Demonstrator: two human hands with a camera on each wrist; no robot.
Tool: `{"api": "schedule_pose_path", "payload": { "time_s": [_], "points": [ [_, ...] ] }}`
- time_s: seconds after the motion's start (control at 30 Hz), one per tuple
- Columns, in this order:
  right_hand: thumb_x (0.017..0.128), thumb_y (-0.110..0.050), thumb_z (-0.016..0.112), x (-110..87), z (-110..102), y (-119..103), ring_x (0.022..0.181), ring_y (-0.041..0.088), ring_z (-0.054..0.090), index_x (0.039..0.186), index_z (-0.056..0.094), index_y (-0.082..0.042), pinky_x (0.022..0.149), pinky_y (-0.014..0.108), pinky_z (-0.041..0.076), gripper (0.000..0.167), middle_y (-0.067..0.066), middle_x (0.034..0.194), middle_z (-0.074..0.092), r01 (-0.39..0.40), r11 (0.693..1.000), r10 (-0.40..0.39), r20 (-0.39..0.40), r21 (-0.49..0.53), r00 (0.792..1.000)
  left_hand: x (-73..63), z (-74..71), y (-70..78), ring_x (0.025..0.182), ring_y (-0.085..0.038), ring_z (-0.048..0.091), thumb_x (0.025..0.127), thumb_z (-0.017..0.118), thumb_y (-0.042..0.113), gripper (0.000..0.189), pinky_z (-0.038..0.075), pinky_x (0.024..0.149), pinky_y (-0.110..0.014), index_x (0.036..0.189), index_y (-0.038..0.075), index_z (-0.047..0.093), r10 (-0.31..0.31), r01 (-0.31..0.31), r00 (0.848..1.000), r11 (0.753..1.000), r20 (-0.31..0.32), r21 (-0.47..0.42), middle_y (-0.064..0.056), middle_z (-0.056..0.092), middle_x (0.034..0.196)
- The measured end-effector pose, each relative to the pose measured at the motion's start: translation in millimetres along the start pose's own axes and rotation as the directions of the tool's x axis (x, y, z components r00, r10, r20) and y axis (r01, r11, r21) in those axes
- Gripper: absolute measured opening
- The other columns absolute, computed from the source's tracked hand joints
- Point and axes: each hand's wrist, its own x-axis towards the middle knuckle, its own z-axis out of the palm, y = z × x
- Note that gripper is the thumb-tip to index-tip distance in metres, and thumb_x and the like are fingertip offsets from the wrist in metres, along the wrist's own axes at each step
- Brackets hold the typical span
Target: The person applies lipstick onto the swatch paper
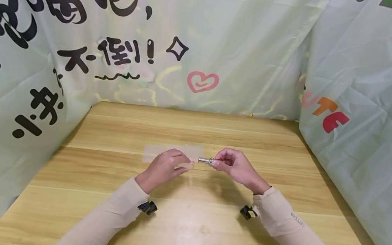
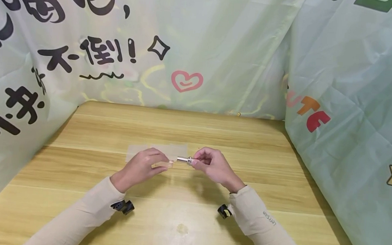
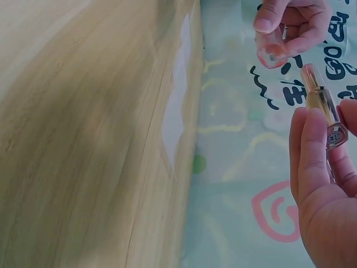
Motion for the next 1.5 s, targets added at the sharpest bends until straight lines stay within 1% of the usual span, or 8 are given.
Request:
{"api": "schedule_pose_path", "payload": {
  "time_s": [0.17, 0.27, 0.5, 0.6, 0.73, 0.9, 1.17, 1.5],
  "points": [
    [0.090, -0.006, 0.067, 0.7, -1, 0, 0.079, 0.026, 0.064, 0.100, 0.060, 0.005, 0.076, 0.037, 0.057, 0.016, 0.015, 0.090, 0.065, -0.001, 1.000, 0.001, -0.003, 0.011, 1.000, -2.6, 3.5, -0.4, 0.086, -0.017, 0.067, 0.074, 0.085, 0.009, 0.021, 0.056, 0.078, -0.028, 0.091, 0.007, 0.073, -0.010, 0.009, 0.999, 1.000, 0.037, 0.010, -0.003, 0.071, 0.091],
    [0.090, -0.007, 0.068, 1.2, -3, 1, 0.081, 0.026, 0.065, 0.100, 0.060, 0.003, 0.078, 0.038, 0.057, 0.016, 0.014, 0.091, 0.065, -0.013, 1.000, 0.013, -0.007, 0.016, 1.000, -4.0, 5.9, -0.6, 0.084, -0.017, 0.067, 0.075, 0.084, 0.010, 0.020, 0.056, 0.075, -0.028, 0.091, 0.008, 0.072, -0.011, 0.010, 0.998, 1.000, 0.059, 0.015, -0.003, 0.071, 0.090],
    [0.092, -0.006, 0.066, 3.9, -5, 3, 0.094, 0.044, 0.062, 0.102, 0.059, 0.003, 0.086, 0.051, 0.053, 0.015, 0.016, 0.095, 0.066, -0.049, 0.997, 0.050, -0.011, 0.059, 0.999, -6.5, 10.2, -1.9, 0.081, -0.016, 0.068, 0.077, 0.082, 0.014, 0.018, 0.057, 0.073, -0.028, 0.092, 0.007, 0.073, -0.038, 0.037, 0.994, 0.999, 0.103, 0.014, -0.003, 0.071, 0.090],
    [0.093, -0.004, 0.064, 5.4, -5, 4, 0.098, 0.046, 0.061, 0.102, 0.058, 0.005, 0.087, 0.048, 0.053, 0.015, 0.016, 0.097, 0.066, -0.058, 0.994, 0.059, -0.010, 0.087, 0.998, -8.3, 12.5, -3.5, 0.081, -0.015, 0.068, 0.078, 0.082, 0.015, 0.018, 0.057, 0.073, -0.027, 0.092, 0.007, 0.073, -0.048, 0.045, 0.989, 0.999, 0.138, 0.023, -0.003, 0.071, 0.090],
    [0.093, -0.002, 0.063, 6.9, -5, 6, 0.095, 0.038, 0.064, 0.103, 0.057, 0.008, 0.086, 0.041, 0.055, 0.015, 0.017, 0.097, 0.065, -0.067, 0.992, 0.068, -0.009, 0.108, 0.998, -10.5, 14.7, -5.8, 0.079, -0.014, 0.067, 0.080, 0.081, 0.016, 0.017, 0.056, 0.072, -0.025, 0.092, 0.007, 0.073, -0.049, 0.045, 0.983, 0.999, 0.178, 0.026, -0.002, 0.070, 0.088],
    [0.093, -0.001, 0.063, 8.5, -5, 7, 0.089, 0.025, 0.066, 0.103, 0.057, 0.008, 0.083, 0.034, 0.056, 0.015, 0.016, 0.097, 0.065, -0.070, 0.991, 0.071, -0.011, 0.112, 0.997, -11.4, 17.5, -7.1, 0.080, -0.014, 0.067, 0.080, 0.080, 0.016, 0.017, 0.056, 0.074, -0.026, 0.094, 0.008, 0.073, -0.084, 0.081, 0.969, 0.996, 0.234, 0.023, -0.001, 0.070, 0.090],
    [0.092, 0.001, 0.062, 9.3, -5, 9, 0.087, 0.023, 0.066, 0.103, 0.057, 0.008, 0.082, 0.033, 0.057, 0.014, 0.016, 0.097, 0.064, -0.069, 0.989, 0.072, -0.018, 0.130, 0.997, -11.5, 20.5, -6.4, 0.084, -0.017, 0.066, 0.084, 0.078, 0.017, 0.017, 0.056, 0.077, -0.029, 0.096, 0.007, 0.072, -0.110, 0.095, 0.939, 0.994, 0.327, 0.061, -0.003, 0.069, 0.093],
    [0.092, 0.003, 0.062, 9.3, -4, 12, 0.089, 0.027, 0.066, 0.102, 0.057, 0.009, 0.083, 0.035, 0.057, 0.013, 0.016, 0.097, 0.065, -0.064, 0.988, 0.067, -0.019, 0.138, 0.998, -14.6, 21.3, -5.3, 0.080, -0.015, 0.066, 0.083, 0.078, 0.016, 0.014, 0.056, 0.074, -0.028, 0.095, 0.010, 0.073, -0.145, 0.130, 0.917, 0.989, 0.371, 0.064, -0.001, 0.069, 0.090]
  ]
}}
